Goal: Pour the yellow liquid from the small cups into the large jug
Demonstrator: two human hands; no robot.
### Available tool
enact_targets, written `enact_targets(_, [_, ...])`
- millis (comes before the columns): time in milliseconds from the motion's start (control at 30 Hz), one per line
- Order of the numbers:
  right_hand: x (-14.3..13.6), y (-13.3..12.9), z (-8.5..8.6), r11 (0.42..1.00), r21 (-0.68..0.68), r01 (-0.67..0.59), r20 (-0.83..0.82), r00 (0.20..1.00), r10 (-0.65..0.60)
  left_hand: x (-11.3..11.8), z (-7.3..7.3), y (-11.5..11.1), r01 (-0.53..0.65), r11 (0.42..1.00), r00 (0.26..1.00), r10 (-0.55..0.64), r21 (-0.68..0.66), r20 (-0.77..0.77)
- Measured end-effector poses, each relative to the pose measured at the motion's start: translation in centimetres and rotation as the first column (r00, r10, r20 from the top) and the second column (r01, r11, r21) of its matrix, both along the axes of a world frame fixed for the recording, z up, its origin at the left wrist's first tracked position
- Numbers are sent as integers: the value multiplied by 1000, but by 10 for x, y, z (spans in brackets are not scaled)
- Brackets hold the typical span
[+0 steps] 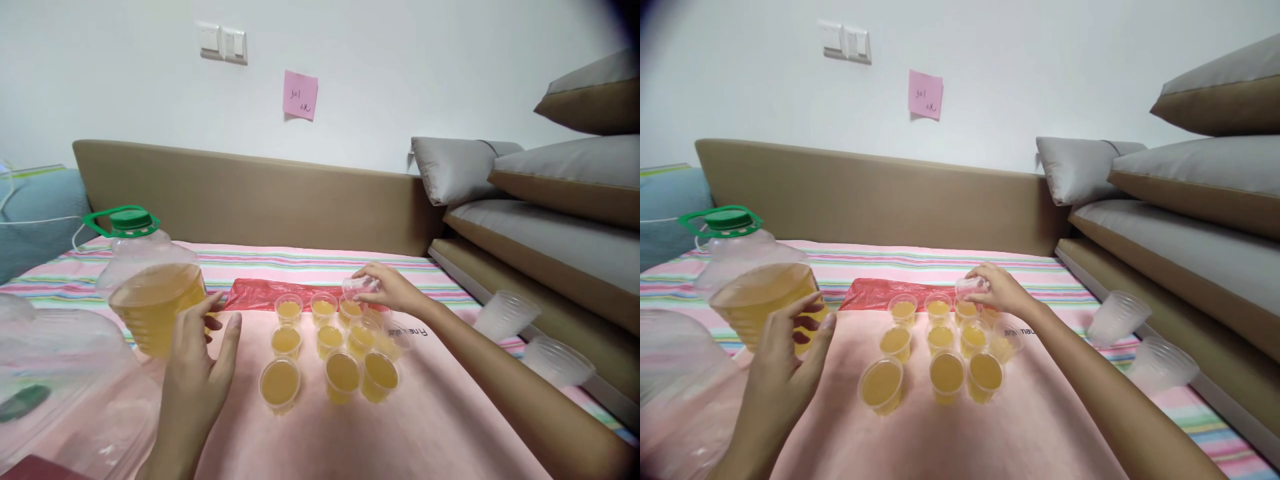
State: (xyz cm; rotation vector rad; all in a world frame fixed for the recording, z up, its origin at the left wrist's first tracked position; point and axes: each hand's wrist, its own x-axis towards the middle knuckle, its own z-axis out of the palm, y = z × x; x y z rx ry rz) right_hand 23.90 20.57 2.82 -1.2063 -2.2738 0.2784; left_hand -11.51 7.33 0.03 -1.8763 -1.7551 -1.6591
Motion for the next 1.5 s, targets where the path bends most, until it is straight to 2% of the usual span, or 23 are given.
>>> enact_targets(67, [1, -2, -2, 1000, 4, 23, -30, 999, -23, 9, 12, 3, 72, 997, 996, -72, 10, -61])
enact_targets(133, [2, -4, -2, 999, 4, 44, -58, 997, -44, 24, 27, 12, 194, 978, 966, -203, -72, -162])
enact_targets(200, [3, -6, -2, 998, 6, 58, -81, 995, -57, 45, 42, 28, 302, 921, 884, -367, -244, -290])
enact_targets(267, [4, -9, -2, 998, 14, 68, -107, 992, -66, 69, 52, 51, 339, 832, 764, -516, -440, -388])
enact_targets(333, [5, -13, -2, 997, 26, 75, -142, 987, -71, 94, 56, 76, 355, 780, 697, -588, -515, -411])
enact_targets(433, [5, -18, -3, 997, 46, 69, -199, 978, -59, 121, 53, 108, 361, 722, 626, -657, -591, -420])
enact_targets(567, [4, -19, -10, 997, 56, 49, -271, 962, -32, 139, 46, 128, 367, 691, 576, -694, -622, -432])
enact_targets(800, [9, -13, -32, 997, 12, 70, -437, 898, -58, 158, 40, 139, 377, 696, 522, -705, -612, -480])
enact_targets(967, [12, -9, -41, 996, -51, 71, -574, 814, -88, 160, 39, 146, 368, 716, 514, -689, -594, -512])
enact_targets(1167, [8, -10, -41, 991, -107, 75, -674, 728, -128, 157, 39, 144, 334, 733, 515, -668, -592, -536])
enact_targets(1367, [9, -8, -42, 998, -39, 59, -641, 764, -70, 156, 39, 142, 306, 739, 519, -658, -600, -545])
enact_targets(1500, [8, -8, -42, 996, -46, 70, -652, 753, -83, 156, 40, 141, 295, 744, 526, -650, -599, -548])
